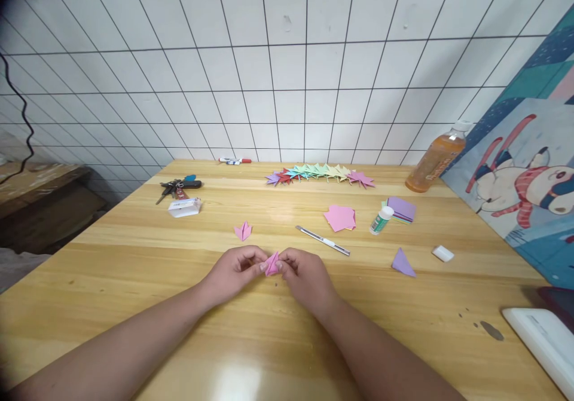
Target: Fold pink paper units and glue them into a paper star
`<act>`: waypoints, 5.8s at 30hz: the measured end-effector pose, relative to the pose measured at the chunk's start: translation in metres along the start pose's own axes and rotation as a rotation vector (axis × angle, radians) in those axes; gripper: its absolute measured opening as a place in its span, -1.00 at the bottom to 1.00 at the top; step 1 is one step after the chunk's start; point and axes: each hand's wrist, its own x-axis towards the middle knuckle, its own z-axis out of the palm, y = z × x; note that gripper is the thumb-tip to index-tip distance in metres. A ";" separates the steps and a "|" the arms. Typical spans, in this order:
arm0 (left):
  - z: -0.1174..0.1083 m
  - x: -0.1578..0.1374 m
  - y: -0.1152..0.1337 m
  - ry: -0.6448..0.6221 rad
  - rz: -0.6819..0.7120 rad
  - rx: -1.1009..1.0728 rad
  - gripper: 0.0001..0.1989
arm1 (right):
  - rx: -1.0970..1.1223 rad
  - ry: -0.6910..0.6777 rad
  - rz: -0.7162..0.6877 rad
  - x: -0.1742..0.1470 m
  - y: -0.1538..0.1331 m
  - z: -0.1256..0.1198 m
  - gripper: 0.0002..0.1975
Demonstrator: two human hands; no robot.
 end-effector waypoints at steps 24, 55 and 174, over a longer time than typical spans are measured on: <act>-0.001 -0.002 -0.001 0.056 0.028 0.090 -0.85 | -0.397 0.019 -0.135 -0.002 -0.001 -0.002 -0.80; -0.004 0.002 0.000 -0.080 -0.184 -0.385 -0.73 | -0.346 0.117 -0.439 -0.004 -0.004 -0.008 -0.87; 0.003 0.002 0.004 -0.041 -0.152 -0.319 -0.74 | 0.132 -0.059 0.154 0.005 -0.001 0.001 -0.78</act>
